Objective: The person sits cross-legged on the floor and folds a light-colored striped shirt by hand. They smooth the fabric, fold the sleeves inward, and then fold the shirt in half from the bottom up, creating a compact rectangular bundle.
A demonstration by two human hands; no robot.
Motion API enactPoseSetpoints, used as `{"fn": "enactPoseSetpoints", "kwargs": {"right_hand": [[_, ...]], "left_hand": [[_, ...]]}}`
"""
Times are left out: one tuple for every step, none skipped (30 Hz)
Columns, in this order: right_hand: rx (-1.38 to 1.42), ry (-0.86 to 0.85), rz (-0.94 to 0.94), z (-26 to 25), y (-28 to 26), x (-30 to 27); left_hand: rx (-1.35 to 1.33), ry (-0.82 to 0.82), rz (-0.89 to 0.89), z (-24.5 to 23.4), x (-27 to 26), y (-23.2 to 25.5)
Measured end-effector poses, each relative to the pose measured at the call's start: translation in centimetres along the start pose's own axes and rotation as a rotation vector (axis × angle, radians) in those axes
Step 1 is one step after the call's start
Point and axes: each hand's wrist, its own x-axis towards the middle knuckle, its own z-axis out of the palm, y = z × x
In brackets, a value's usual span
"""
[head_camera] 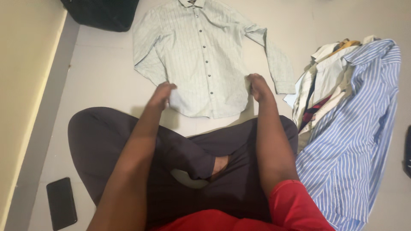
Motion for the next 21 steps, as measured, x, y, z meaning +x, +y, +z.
{"fn": "enactPoseSetpoints", "kwargs": {"right_hand": [[0.055,-0.016,-0.011,-0.4,-0.4,-0.5],[0.107,-0.034,-0.026,-0.7,-1.2,-1.1],[0.159,-0.053,-0.04,-0.8,-2.0,-1.9],[0.039,-0.018,-0.015,-0.7,-3.0,-3.1],[-0.081,0.018,0.01,-0.7,-4.0,-4.5],[-0.199,0.054,0.037,-0.6,-4.7,-5.8],[-0.153,0.04,0.019,-0.4,-5.3,-6.8],[-0.107,0.025,0.0,-0.7,-5.9,-7.6],[-0.061,0.011,-0.019,-1.0,-6.4,-8.1],[-0.108,0.066,-0.019,-1.5,-6.6,-8.5],[-0.156,0.122,-0.02,-2.1,-6.7,-8.7],[-0.202,0.179,-0.02,-2.8,-6.6,-8.8],[-0.517,0.288,0.04,-3.2,-6.2,-8.9],[-0.832,0.397,0.093,-3.3,-5.8,-8.8],[-1.146,0.505,0.147,-3.4,-5.6,-8.6],[-1.153,0.514,0.074,-3.4,-5.2,-8.4],[-1.159,0.523,0.0,-3.1,-4.6,-8.3],[-1.168,0.524,-0.07,-2.7,-4.0,-8.1],[-1.165,0.445,-0.1,-2.3,-3.5,-7.7],[-1.161,0.358,-0.132,-1.3,-2.8,-7.2],[-1.157,0.271,-0.164,-0.6,-2.2,-6.7]], "left_hand": [[-0.234,-0.043,-0.01,0.2,-0.5,0.5],[-0.275,-0.043,0.018,0.3,-1.0,0.8],[-0.315,-0.043,0.046,0.0,-1.3,1.1],[-0.358,-0.037,0.074,-0.4,-1.5,1.2],[-0.378,-0.025,0.084,-0.5,-1.4,1.3],[-0.398,-0.014,0.093,-0.6,-1.1,1.5],[-0.417,-0.002,0.102,-0.6,-0.9,1.5],[-0.423,-0.047,0.111,-0.7,-0.8,1.4],[-0.428,-0.092,0.119,-0.9,-0.7,1.2],[-0.435,-0.134,0.123,-1.1,-0.8,0.7],[-0.132,-0.15,0.094,-1.2,-0.6,0.4],[0.173,-0.164,0.064,-1.3,-0.3,0.1],[0.478,-0.178,0.032,-1.3,-0.4,-0.1],[0.689,-0.125,0.061,-1.0,-0.6,-0.2],[0.869,-0.058,0.061,-0.5,-1.2,-0.1],[1.009,0.023,0.056,0.1,-1.9,0.4],[1.104,0.115,0.053,0.5,-2.9,1.0],[1.163,0.199,0.062,0.8,-4.0,1.5],[1.193,0.234,0.089,1.2,-4.6,2.3],[1.22,0.232,0.101,1.2,-5.2,2.9],[1.254,0.213,0.111,1.2,-5.6,3.2]]}}
